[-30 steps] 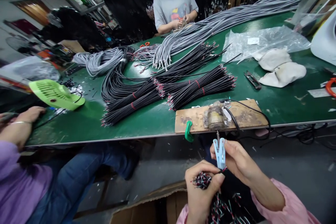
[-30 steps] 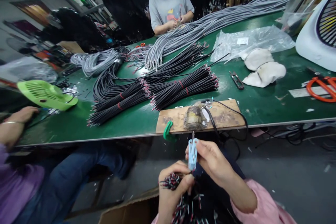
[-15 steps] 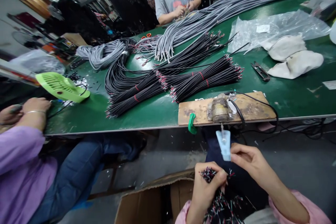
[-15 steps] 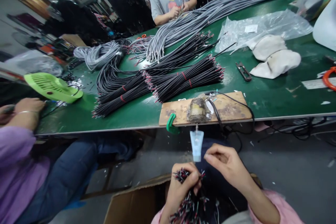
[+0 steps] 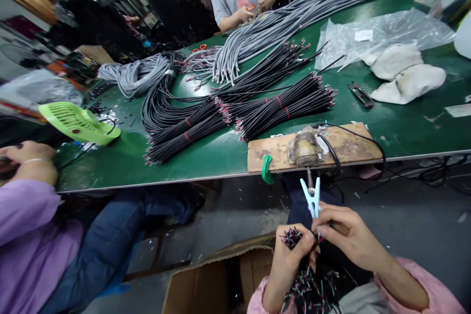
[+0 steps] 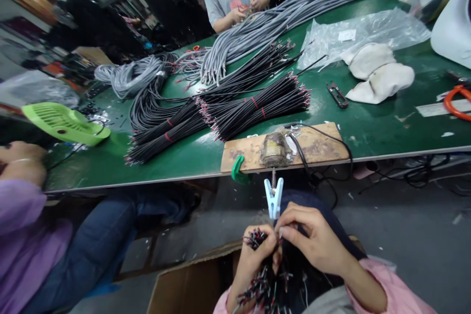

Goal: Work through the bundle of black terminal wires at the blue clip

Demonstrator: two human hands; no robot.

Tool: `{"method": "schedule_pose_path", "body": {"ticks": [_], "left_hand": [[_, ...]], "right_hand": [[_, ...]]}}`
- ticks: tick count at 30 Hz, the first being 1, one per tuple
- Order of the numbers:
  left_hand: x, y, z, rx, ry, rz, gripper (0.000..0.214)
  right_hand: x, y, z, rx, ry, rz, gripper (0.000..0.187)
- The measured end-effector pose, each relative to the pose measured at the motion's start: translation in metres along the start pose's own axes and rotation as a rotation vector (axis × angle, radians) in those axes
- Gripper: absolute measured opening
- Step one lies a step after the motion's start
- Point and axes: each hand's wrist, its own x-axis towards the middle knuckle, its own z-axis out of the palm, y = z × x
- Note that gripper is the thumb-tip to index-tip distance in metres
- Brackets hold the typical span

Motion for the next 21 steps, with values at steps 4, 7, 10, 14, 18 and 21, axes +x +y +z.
{"method": "schedule_pose_path", "body": {"ticks": [4, 7, 10, 14, 18, 21], "left_hand": [[0.004, -0.001, 0.003, 0.076, -0.093, -0.027, 0.039], [0.008, 0.006, 0.010, 0.157, -0.174, 0.088, 0.034], [0.006, 0.011, 0.013, 0.119, -0.038, 0.151, 0.029], [0.001, 0.011, 0.011, 0.052, 0.015, 0.177, 0.023], [0.001, 0.009, 0.007, 0.130, 0.137, 0.222, 0.019], [0.003, 0.008, 0.005, 0.168, 0.219, 0.238, 0.017]], "right_hand": [[0.011, -0.011, -0.001, -0.096, -0.087, 0.014, 0.016], [0.016, -0.018, -0.003, -0.173, -0.092, -0.021, 0.013], [0.017, -0.017, -0.006, -0.194, -0.010, -0.027, 0.019], [0.010, -0.008, -0.007, -0.161, 0.012, -0.081, 0.016], [0.000, -0.003, -0.006, -0.285, 0.063, -0.374, 0.013], [-0.006, -0.002, -0.005, -0.312, 0.037, -0.460, 0.019]]}}
